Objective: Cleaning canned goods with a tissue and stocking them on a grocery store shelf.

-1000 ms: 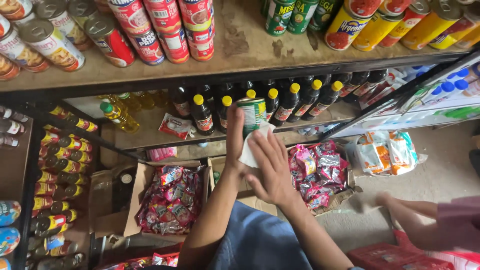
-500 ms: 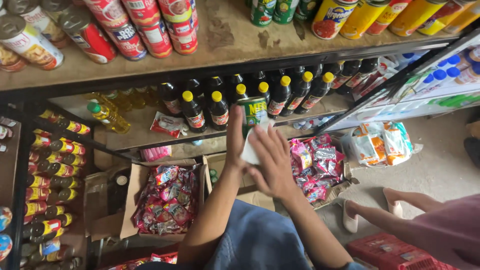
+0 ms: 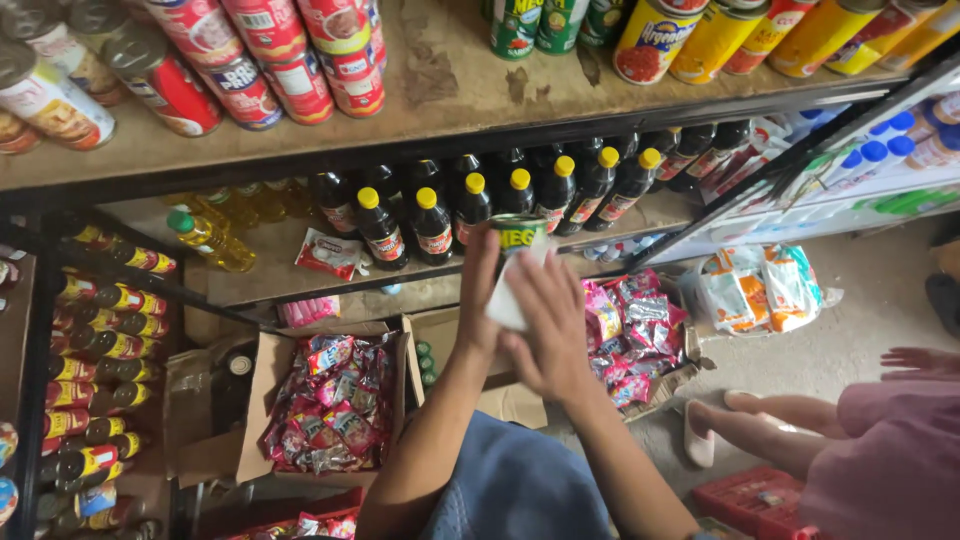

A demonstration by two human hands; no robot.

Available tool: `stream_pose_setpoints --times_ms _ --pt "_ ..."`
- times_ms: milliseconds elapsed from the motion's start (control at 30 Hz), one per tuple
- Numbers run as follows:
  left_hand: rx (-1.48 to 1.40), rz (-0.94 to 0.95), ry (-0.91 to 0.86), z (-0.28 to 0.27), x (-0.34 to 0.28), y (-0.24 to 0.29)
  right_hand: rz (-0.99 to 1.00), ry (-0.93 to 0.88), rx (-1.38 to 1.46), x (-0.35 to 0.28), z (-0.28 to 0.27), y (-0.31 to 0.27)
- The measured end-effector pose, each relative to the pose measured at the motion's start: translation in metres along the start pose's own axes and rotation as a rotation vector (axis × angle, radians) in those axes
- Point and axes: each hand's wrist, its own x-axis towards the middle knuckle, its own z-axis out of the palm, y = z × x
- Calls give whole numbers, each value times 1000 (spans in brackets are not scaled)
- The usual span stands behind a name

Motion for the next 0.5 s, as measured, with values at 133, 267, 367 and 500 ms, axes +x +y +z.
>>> stream_pose_setpoints --times_ms 133,267,367,500 --pt "-219 -94 -3 26 -14 36 51 28 11 31 -13 -6" --pt "91 178 -40 -17 -4 -53 19 -6 14 -2 -4 -5" --pt "-65 181 -20 -10 -1 -31 -22 -10 32 -18 2 1" --pt "-214 -161 98 18 -13 11 -20 50 8 16 -3 13"
